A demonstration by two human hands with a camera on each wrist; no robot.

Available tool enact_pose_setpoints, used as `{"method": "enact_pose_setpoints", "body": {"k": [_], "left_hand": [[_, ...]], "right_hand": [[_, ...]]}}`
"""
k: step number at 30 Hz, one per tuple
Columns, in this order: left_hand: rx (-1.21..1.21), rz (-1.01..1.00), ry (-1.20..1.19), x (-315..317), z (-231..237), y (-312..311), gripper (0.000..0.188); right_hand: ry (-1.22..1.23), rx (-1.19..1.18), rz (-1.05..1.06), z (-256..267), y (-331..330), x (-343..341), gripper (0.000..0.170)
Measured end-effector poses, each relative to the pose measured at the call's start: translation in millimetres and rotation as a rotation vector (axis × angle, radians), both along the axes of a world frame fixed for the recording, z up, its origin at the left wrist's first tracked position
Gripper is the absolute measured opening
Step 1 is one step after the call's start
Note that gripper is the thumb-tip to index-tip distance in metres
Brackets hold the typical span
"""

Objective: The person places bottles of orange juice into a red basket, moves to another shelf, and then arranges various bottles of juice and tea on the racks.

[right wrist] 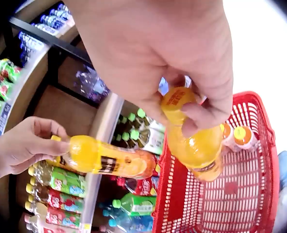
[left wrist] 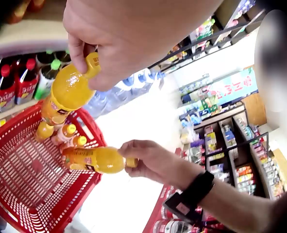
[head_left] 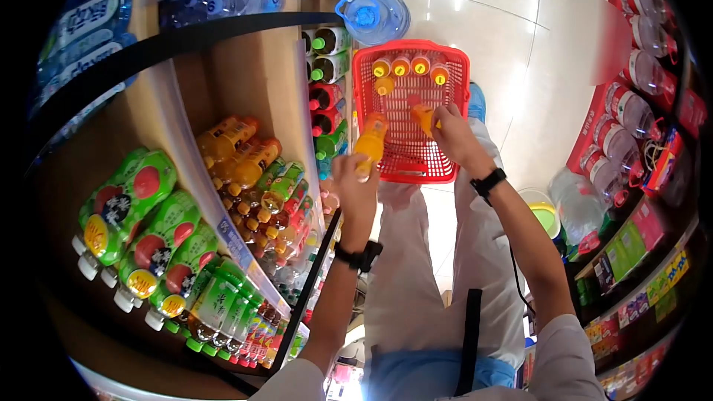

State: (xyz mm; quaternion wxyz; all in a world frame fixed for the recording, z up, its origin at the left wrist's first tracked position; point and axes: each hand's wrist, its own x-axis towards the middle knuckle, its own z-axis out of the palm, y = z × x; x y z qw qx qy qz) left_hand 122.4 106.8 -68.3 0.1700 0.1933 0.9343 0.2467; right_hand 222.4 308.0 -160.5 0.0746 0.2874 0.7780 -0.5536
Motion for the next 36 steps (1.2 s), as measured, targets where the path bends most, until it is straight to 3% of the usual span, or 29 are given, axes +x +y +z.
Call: {"method": "enact_pose_setpoints", "body": {"k": [1, 4, 8, 10, 13, 16, 17, 18, 19, 22, 25, 26, 27, 30, 31, 32, 34, 36], "left_hand": [[0.045, 0.047, -0.127, 2.4, -29.9, 3.4, 0.028], [-0.097, -0.004, -0.145, 2.3, -111.5, 12.2, 0.028], [-0.174, 0.094, -0.225, 10.5, -188.8, 10.1, 0.028], [-0.059, 0.171, -0.135, 13.2, -236.9, -5.2, 0.027], [-0.100, 0.273, -0.225, 6.8, -273.5, -7.5, 0.027], [-0.049, 0.304, -0.316, 18.8, -276.3, -3.9, 0.022], [-0.054, 0.325, -0.307, 16.5, -275.9, -4.2, 0.022], [0.278, 0.759, -0.738, 10.7, -270.6, -5.0, 0.021], [0.364, 0.889, -0.789, 9.6, -275.5, -6.5, 0.023], [0.158, 0.639, -0.412, 25.4, -315.8, 3.0, 0.029], [0.119, 0.597, -0.247, 19.4, -333.5, 8.1, 0.035], [0.141, 0.586, -0.212, 18.4, -335.5, 5.2, 0.037], [0.064, 0.633, -0.189, 11.9, -311.9, 13.3, 0.043], [0.057, 0.786, -0.191, 26.2, -304.4, 15.8, 0.045], [0.147, 0.893, -0.361, 25.2, -299.4, 15.1, 0.050], [0.143, 0.883, -0.360, 25.3, -293.7, 12.0, 0.050], [0.124, 0.631, -0.165, 36.7, -297.9, 7.0, 0.050], [0.179, 0.731, -0.299, 29.8, -293.5, 0.6, 0.049]], "right_hand": [[-0.026, 0.050, -0.031, -19.6, -8.5, -5.1, 0.017], [-0.251, 0.078, 0.027, -98.2, -27.0, -21.2, 0.023], [-0.161, 0.177, 0.147, -171.5, -43.5, -35.7, 0.014], [-0.193, 0.135, 0.180, -177.4, -46.0, -51.4, 0.014], [-0.198, 0.107, 0.250, -188.9, -58.8, -68.4, 0.022], [-0.098, 0.242, 0.308, -195.4, -53.7, -64.9, 0.022], [-0.124, 0.322, 0.420, -193.9, -57.5, -67.3, 0.022], [-0.107, 0.348, 0.453, -198.4, -66.2, -71.6, 0.028], [-0.088, 0.350, 0.442, -202.6, -67.8, -70.2, 0.035], [-0.018, 0.286, 0.314, -221.0, -75.4, -79.1, 0.058], [-0.029, 0.204, 0.213, -223.3, -78.5, -81.1, 0.082], [-0.139, 0.179, 0.204, -214.4, -80.6, -88.2, 0.081], [-0.124, 0.153, 0.201, -222.5, -85.3, -83.5, 0.081], [-0.011, 0.145, 0.185, -234.2, -87.2, -54.5, 0.077], [-0.048, 0.032, 0.185, -227.8, -84.8, -51.9, 0.078], [-0.080, -0.079, 0.187, -222.5, -83.5, -50.2, 0.080], [-0.075, -0.080, 0.198, -214.2, -76.2, -43.9, 0.079], [0.017, -0.038, 0.298, -199.4, -69.1, -41.6, 0.079]]}}
